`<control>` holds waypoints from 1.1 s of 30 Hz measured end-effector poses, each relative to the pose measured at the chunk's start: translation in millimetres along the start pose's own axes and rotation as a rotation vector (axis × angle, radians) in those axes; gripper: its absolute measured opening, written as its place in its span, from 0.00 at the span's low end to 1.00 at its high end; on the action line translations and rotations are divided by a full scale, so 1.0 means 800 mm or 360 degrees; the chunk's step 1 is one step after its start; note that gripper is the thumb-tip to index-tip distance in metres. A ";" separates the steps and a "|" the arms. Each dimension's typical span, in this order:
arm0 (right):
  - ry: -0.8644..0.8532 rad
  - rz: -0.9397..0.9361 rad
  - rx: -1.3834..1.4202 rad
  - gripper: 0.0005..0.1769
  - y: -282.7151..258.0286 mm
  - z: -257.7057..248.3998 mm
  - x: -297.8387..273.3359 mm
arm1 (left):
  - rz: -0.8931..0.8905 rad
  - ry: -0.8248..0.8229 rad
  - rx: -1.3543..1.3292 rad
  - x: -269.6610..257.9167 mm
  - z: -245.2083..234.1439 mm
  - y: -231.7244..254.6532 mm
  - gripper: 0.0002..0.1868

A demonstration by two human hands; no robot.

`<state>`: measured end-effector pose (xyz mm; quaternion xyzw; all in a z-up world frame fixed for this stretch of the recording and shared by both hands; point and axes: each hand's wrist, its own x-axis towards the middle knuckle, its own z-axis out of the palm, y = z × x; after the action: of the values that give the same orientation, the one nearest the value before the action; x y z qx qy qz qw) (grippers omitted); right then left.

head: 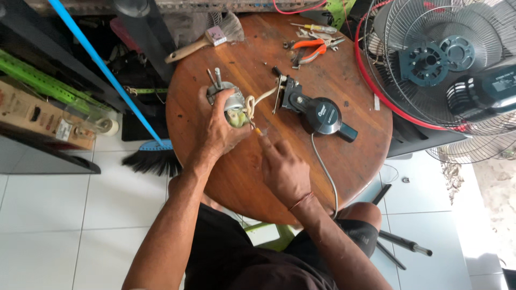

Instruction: The person disassembles a handheld electric device on a wooden table using a screwdriver. They remove the outer casing, separate the motor housing, and manipulate internal components and wires.

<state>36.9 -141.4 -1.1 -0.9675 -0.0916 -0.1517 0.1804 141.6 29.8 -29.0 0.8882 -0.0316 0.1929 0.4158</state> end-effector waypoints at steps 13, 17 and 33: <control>-0.0077 0.0758 0.1485 0.20 0.006 0.019 -0.021 | 0.0002 0.0014 -0.0281 -0.007 0.002 -0.006 0.48; 0.0237 0.0549 0.1097 0.16 0.012 0.012 -0.034 | -0.0069 0.0033 -0.0248 -0.007 0.005 -0.002 0.46; 0.0101 0.0768 0.0997 0.16 0.005 0.012 -0.020 | -0.0076 0.0098 -0.0205 -0.015 0.019 -0.014 0.48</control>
<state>25.6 -143.2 -15.9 -0.8542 0.1021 -0.0994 0.5001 137.7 24.1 -50.3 0.8538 -0.0101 0.2077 0.4773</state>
